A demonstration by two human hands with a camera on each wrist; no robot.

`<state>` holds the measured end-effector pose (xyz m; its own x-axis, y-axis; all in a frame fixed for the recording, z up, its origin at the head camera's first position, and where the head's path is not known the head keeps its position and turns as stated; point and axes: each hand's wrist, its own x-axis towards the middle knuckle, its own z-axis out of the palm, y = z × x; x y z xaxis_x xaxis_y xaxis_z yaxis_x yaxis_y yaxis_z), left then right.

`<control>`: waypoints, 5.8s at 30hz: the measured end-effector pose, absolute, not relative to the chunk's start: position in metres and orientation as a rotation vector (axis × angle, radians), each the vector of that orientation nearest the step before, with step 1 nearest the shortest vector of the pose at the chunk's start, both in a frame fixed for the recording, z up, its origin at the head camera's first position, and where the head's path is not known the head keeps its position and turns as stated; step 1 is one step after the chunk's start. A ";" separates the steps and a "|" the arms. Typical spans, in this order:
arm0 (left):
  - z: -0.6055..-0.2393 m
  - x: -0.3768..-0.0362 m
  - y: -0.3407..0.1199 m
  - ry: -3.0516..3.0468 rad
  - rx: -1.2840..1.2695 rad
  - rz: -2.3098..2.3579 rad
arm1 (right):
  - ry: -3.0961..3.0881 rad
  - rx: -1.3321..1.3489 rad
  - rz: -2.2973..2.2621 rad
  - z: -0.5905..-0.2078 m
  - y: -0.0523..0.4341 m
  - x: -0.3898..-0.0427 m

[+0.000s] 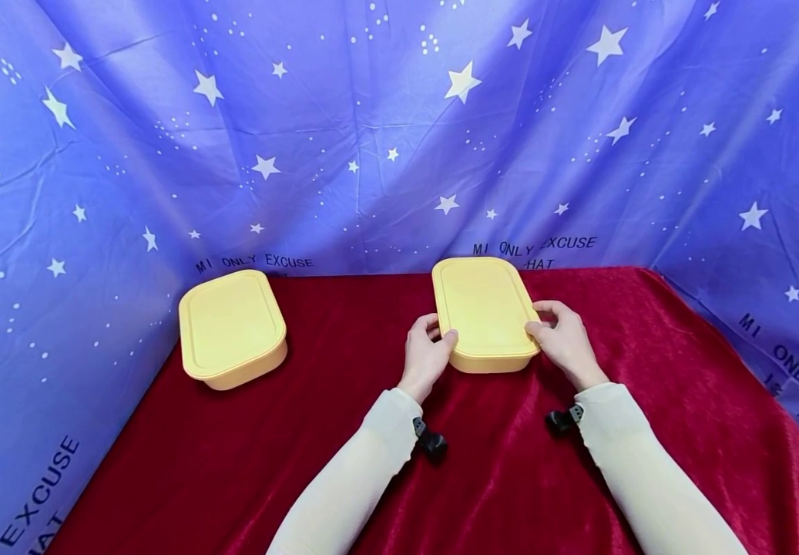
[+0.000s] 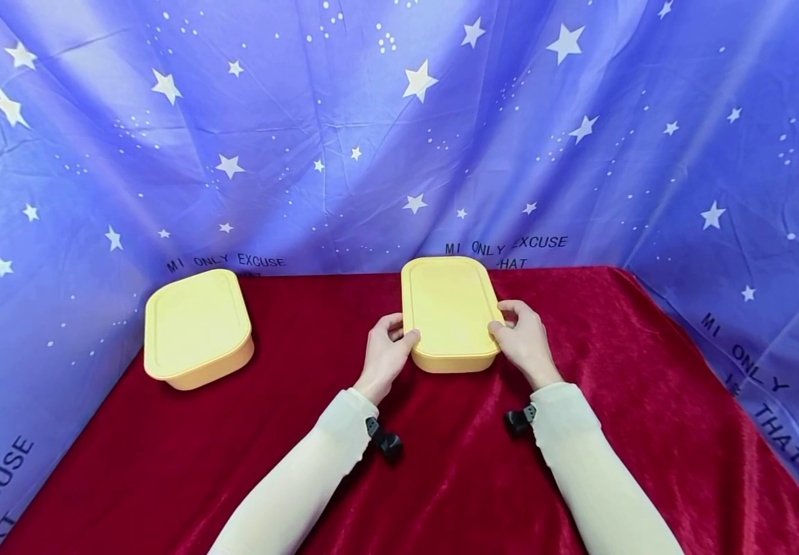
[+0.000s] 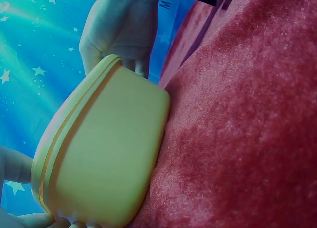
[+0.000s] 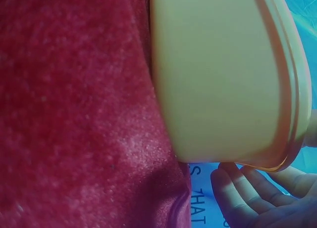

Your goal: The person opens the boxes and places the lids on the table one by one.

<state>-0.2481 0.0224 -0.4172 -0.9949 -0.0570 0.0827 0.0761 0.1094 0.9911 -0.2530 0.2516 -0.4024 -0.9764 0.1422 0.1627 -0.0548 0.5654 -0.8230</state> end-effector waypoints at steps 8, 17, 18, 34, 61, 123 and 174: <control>-0.416 -0.247 0.022 -2.282 -0.031 -1.992 | -2.586 -0.074 1.376 -0.404 0.252 -0.254; -0.417 -0.246 0.022 -2.274 -0.030 -1.988 | -2.595 -0.078 1.394 -0.404 0.252 -0.254; -0.417 -0.246 0.022 -2.273 -0.031 -1.987 | -2.594 -0.078 1.394 -0.404 0.252 -0.254; -0.415 -0.246 0.023 -2.284 -0.033 -1.972 | -2.581 -0.080 1.392 -0.404 0.252 -0.255; -0.415 -0.245 0.023 -2.284 -0.018 -1.975 | -2.564 -0.063 1.396 -0.401 0.252 -0.252; -0.417 -0.245 0.023 -2.253 0.023 -2.080 | -2.570 -0.068 1.399 -0.402 0.251 -0.252; -0.412 -0.245 0.025 -2.164 0.036 -2.206 | -2.838 0.157 1.051 -0.390 0.248 -0.245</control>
